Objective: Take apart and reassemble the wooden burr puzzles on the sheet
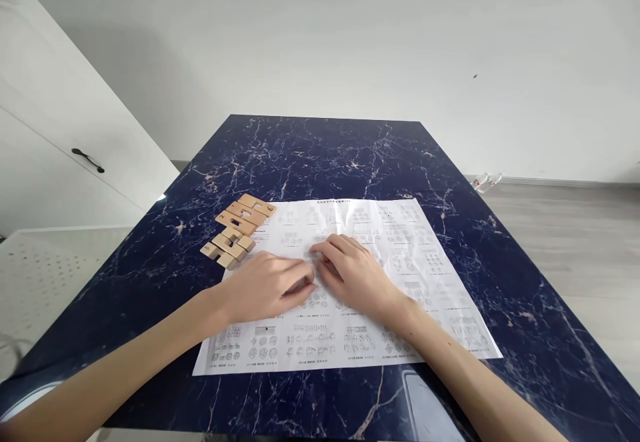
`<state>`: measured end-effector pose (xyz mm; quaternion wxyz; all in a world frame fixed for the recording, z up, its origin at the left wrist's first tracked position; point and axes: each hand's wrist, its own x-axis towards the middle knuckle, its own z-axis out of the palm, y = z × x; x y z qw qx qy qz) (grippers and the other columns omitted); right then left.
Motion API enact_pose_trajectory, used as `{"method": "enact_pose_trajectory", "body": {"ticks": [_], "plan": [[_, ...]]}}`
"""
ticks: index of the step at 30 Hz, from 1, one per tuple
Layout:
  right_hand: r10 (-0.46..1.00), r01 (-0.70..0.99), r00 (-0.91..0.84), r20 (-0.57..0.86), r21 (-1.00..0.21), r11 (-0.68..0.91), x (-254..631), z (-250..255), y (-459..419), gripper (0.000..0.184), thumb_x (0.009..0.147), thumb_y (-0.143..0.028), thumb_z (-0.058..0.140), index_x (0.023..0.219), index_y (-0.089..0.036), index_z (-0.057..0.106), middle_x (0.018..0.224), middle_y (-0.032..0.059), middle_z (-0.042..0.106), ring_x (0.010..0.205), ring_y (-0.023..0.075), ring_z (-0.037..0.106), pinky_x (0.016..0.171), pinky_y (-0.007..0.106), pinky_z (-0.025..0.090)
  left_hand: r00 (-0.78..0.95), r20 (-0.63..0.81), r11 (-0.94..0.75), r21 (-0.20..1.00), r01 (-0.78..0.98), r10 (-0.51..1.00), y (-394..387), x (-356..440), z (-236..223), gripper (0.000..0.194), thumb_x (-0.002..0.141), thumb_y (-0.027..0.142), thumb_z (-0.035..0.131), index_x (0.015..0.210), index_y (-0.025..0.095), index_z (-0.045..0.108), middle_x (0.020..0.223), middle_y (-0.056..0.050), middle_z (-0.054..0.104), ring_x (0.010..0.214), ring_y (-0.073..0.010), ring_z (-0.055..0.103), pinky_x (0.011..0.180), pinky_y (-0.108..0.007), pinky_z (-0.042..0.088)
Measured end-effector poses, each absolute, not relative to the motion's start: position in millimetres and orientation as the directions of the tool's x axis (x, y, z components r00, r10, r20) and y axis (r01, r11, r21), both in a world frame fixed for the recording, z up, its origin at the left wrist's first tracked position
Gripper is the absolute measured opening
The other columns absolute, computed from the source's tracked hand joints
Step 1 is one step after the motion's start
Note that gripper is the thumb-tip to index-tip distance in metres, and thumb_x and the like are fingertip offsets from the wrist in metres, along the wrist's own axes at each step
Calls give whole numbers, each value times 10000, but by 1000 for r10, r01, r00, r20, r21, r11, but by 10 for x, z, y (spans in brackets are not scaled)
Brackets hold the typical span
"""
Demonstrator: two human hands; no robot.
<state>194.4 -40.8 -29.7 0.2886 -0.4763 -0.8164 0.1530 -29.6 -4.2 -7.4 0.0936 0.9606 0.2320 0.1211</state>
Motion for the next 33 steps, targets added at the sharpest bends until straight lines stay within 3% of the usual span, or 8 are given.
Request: {"method": "enact_pose_trajectory", "body": {"ticks": [3,10,18,33], "plan": [[863,688,-384,327,-522,504,1944,-301,-405,271,1010,-115,528,1222,-239,642,1040,82,725,949,271,689,836,452,572,892,190,-902,228,367,411,27,-254,-174,260,1063,320,574,845,183,609,746,13,702,572,-146,623,522,-316,350],[881,698,-364,303,-538,473,1915,-275,-420,289,1014,-116,514,1227,-258,649,1007,76,723,917,266,693,811,448,576,850,236,-856,356,375,471,7,-294,-226,260,1071,317,552,856,180,607,744,19,699,580,-134,619,559,-306,394],[900,697,-345,265,-570,435,1894,-262,-419,222,1068,-176,520,1223,-249,661,1019,78,703,891,247,681,789,438,582,849,290,-878,333,344,442,-50,-355,-257,260,1082,298,537,858,182,603,784,-3,703,623,-150,632,601,-316,454],[900,710,-335,279,-554,436,1882,-264,-403,241,1049,-174,518,1211,-261,674,993,81,716,877,257,691,776,436,583,864,317,-894,352,276,392,-27,-417,-263,253,1065,268,519,847,183,616,780,-9,672,650,-161,620,606,-333,486]]}}
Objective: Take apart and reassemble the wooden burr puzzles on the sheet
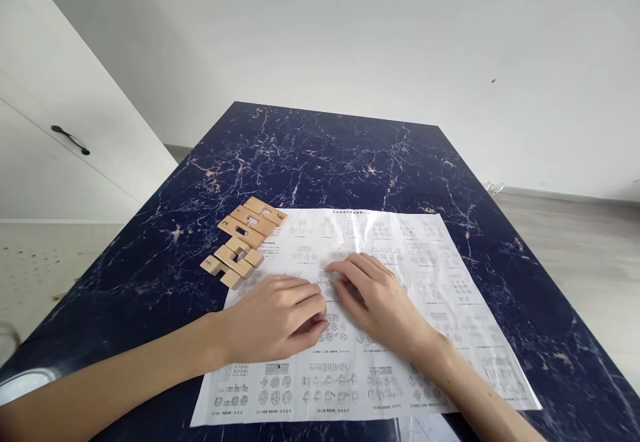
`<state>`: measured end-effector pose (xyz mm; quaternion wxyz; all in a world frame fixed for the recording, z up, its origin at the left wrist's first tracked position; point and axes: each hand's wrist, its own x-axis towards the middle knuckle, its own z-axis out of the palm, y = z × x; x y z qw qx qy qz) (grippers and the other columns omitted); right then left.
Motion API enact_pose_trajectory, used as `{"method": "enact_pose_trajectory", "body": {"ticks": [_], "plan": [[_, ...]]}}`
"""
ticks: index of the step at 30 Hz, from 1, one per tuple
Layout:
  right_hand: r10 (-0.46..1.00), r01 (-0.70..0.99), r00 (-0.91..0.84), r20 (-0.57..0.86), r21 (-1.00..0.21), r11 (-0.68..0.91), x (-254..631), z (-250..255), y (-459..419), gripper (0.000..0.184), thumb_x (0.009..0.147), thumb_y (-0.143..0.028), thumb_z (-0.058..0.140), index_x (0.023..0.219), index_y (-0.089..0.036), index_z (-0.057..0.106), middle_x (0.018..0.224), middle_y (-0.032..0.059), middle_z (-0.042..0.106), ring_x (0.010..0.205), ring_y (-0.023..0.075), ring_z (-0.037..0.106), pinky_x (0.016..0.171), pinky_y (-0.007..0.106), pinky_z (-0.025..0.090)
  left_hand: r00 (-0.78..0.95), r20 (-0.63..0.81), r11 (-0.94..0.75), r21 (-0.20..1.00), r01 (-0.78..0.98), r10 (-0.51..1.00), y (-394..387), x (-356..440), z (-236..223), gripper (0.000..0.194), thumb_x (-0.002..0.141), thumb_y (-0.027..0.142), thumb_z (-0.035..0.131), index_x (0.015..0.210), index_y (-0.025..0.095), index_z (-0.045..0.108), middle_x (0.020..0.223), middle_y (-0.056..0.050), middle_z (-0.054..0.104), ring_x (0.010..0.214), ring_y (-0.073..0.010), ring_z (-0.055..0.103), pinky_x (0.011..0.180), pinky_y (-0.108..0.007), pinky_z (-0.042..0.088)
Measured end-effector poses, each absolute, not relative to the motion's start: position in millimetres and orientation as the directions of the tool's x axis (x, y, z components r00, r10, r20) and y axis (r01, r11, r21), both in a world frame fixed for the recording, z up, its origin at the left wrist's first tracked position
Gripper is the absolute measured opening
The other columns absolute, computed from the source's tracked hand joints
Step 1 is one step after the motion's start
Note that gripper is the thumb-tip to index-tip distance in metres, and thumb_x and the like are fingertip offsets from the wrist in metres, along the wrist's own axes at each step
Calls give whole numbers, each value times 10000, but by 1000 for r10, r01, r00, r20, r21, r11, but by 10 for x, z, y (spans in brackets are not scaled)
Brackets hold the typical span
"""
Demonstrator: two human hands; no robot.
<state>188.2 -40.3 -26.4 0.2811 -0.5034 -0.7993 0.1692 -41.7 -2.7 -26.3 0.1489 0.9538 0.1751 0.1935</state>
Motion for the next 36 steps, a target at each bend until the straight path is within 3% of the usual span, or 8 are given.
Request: {"method": "enact_pose_trajectory", "body": {"ticks": [31,36], "plan": [[893,695,-354,277,-562,450,1896,-265,-385,221,1079,-173,509,1233,-249,648,1051,71,731,965,253,687,842,453,569,861,280,-873,379,307,425,-8,-392,-238,230,1056,280,539,856,188,604,777,6,672,652,-156,608,635,-324,447],[891,694,-354,283,-559,453,1894,-253,-382,234,1061,-148,521,1228,-249,651,1023,62,730,943,251,686,832,441,567,834,244,-797,510,323,495,-18,-428,-143,243,1043,283,597,821,185,604,721,32,655,604,-121,578,626,-300,462]]}}
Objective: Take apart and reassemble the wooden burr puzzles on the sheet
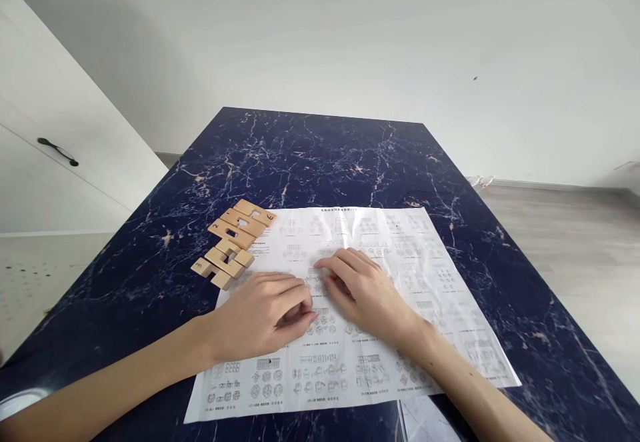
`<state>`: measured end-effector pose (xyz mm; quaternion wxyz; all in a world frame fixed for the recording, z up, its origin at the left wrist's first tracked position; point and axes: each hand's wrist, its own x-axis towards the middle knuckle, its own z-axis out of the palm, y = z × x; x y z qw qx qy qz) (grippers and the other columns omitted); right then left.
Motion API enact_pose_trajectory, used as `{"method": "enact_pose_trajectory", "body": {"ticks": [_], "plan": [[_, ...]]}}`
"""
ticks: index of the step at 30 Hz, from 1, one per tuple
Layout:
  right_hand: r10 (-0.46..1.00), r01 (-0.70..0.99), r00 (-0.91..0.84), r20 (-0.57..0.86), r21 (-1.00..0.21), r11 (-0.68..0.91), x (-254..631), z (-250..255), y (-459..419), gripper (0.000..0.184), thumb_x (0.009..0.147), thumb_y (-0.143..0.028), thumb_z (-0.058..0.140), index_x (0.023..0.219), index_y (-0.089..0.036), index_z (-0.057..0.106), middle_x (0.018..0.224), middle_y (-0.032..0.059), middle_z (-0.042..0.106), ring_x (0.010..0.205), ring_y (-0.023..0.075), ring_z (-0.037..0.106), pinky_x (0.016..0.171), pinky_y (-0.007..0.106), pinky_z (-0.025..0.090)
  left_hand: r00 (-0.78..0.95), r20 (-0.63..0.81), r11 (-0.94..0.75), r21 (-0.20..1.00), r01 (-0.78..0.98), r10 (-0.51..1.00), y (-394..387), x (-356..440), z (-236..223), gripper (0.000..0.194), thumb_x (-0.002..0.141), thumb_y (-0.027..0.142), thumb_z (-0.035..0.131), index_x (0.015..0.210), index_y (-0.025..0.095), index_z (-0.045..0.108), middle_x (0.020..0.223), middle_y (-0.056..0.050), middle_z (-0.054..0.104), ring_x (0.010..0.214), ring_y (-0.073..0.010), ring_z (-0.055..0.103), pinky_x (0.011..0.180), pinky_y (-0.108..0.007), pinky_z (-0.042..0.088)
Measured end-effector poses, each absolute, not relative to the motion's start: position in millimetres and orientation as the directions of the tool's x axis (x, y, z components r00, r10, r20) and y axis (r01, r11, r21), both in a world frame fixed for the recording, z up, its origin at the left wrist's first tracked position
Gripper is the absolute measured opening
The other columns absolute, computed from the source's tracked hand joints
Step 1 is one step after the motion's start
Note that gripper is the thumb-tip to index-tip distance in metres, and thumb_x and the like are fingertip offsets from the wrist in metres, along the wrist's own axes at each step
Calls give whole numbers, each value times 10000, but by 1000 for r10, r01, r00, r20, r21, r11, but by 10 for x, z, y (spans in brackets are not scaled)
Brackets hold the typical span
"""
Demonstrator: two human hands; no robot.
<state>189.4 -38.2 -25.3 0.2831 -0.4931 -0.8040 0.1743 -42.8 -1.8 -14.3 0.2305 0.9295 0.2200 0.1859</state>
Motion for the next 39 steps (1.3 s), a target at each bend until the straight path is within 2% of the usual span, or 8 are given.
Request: {"method": "enact_pose_trajectory", "body": {"ticks": [5,9,12,15,19,23,29,39], "plan": [[889,681,-358,286,-571,459,1905,-248,-385,250,1054,-142,526,1236,-251,658,1042,63,739,951,249,697,840,436,576,758,293,-640,741,204,582,183,-533,121,247,1050,281,599,825,193,651,660,45,640,549,-88,554,545,-235,441],[888,671,-367,277,-583,459,1910,-247,-390,262,1063,-140,520,1262,-243,656,1085,69,740,963,241,692,854,437,579,463,354,-529,781,332,813,600,-749,267,319,1075,336,530,802,205,629,697,15,637,592,-122,553,569,-259,449],[888,674,-367,278,-579,459,1910,-246,-392,267,1056,-129,524,1257,-245,656,1097,68,742,971,244,694,857,439,582,372,432,-570,634,522,821,944,-989,190,292,1083,402,520,939,209,686,948,-42,741,879,-194,677,821,-325,531],[887,677,-365,283,-573,461,1909,-247,-392,272,1050,-122,523,1253,-245,655,1098,70,745,986,251,698,868,445,581,416,409,-583,547,601,812,1176,-1182,19,323,1095,450,485,1173,228,706,1239,-78,746,1212,-268,653,1080,-422,490],[889,682,-367,275,-570,458,1907,-251,-389,276,1057,-132,514,1266,-246,653,1084,71,743,977,254,690,858,451,579,532,277,-594,496,634,800,1279,-1246,-134,405,1098,500,457,1314,234,674,1354,-98,706,1317,-308,594,1142,-499,456],[889,684,-366,275,-568,457,1904,-259,-385,274,1062,-137,510,1270,-245,651,1092,71,739,987,256,689,860,458,580,606,292,-670,401,625,740,1281,-1203,-172,406,1122,472,394,1264,231,687,1308,-101,690,1270,-306,579,1129,-517,448],[889,682,-368,271,-572,456,1902,-249,-392,276,1060,-132,511,1271,-251,642,1098,73,737,989,253,691,846,448,586,583,346,-675,300,673,735,1296,-1209,-245,387,1124,443,370,1142,196,667,1176,-127,636,1123,-307,550,1068,-530,468],[883,681,-367,292,-562,469,1898,-239,-396,287,1058,-119,526,1276,-264,643,1085,58,741,977,241,702,830,420,592,578,393,-675,175,717,716,1302,-1200,-248,457,1141,456,308,911,199,608,1002,-104,639,916,-265,624,885,-458,518]]}}
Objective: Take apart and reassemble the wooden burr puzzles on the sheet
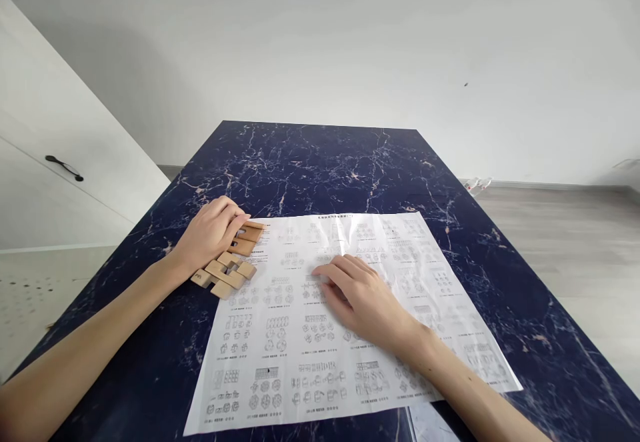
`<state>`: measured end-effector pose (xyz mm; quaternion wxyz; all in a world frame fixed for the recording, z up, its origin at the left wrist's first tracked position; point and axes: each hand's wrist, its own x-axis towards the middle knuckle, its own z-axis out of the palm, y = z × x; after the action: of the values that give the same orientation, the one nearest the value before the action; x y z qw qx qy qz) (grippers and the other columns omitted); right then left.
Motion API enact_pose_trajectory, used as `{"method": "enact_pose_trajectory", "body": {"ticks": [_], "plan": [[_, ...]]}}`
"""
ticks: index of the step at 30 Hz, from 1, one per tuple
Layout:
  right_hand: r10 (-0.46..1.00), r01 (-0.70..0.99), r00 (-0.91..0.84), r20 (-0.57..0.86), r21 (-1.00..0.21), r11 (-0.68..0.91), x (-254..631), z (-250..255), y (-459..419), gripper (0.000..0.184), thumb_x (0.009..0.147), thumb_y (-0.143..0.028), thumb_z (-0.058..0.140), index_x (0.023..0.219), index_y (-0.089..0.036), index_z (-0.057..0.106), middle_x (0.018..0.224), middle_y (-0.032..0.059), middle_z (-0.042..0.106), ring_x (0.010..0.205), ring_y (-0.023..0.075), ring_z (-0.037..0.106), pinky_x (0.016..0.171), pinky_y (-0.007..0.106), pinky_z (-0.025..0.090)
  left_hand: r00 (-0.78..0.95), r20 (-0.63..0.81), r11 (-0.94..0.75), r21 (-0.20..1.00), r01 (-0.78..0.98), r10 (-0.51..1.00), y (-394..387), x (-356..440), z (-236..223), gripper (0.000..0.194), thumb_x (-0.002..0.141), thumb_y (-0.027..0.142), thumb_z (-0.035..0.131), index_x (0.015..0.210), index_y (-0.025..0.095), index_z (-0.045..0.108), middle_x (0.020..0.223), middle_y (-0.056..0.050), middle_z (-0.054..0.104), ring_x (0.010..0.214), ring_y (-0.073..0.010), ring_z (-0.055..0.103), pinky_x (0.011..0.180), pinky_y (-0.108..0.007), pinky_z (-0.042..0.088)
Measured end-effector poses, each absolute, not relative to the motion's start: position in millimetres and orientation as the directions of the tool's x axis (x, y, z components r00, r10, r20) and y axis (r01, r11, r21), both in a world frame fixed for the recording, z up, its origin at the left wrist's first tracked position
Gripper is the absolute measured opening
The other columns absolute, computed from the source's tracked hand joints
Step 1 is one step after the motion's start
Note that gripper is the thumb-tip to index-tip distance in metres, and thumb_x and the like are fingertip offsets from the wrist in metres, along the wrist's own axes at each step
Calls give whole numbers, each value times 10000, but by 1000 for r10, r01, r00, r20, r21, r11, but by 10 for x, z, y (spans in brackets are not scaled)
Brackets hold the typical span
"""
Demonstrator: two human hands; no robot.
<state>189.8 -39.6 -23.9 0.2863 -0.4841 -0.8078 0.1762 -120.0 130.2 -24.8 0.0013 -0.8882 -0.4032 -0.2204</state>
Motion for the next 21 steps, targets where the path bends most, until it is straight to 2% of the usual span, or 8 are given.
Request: {"method": "enact_pose_trajectory", "body": {"ticks": [4,10,16,21], "plan": [[887,686,-365,283,-563,462,1896,-238,-394,273,1060,-122,522,1264,-253,646,1089,68,740,994,248,702,849,438,597,569,407,-655,106,748,715,1269,-1189,-212,485,1143,472,312,887,203,624,922,-92,680,876,-267,646,799,-415,523],[889,679,-369,271,-574,457,1899,-245,-393,263,1073,-141,517,1273,-256,643,1119,79,741,1024,259,710,878,464,606,531,429,-587,-5,810,730,1246,-1184,-191,578,1144,500,289,850,195,682,861,-109,718,851,-292,671,803,-421,511],[885,673,-373,278,-575,465,1907,-256,-388,277,1069,-140,520,1284,-266,642,1142,81,745,1042,265,714,893,479,614,497,413,-530,-39,847,764,1184,-1164,-154,656,1142,573,261,801,202,680,812,-100,740,799,-274,715,622,-347,438],[879,672,-373,296,-567,477,1912,-274,-383,282,1064,-139,520,1279,-272,646,1134,82,751,1034,268,723,889,482,625,463,391,-483,-52,874,796,1145,-1142,-129,666,1125,622,262,824,198,678,775,-100,760,695,-266,718,587,-328,415]]}}
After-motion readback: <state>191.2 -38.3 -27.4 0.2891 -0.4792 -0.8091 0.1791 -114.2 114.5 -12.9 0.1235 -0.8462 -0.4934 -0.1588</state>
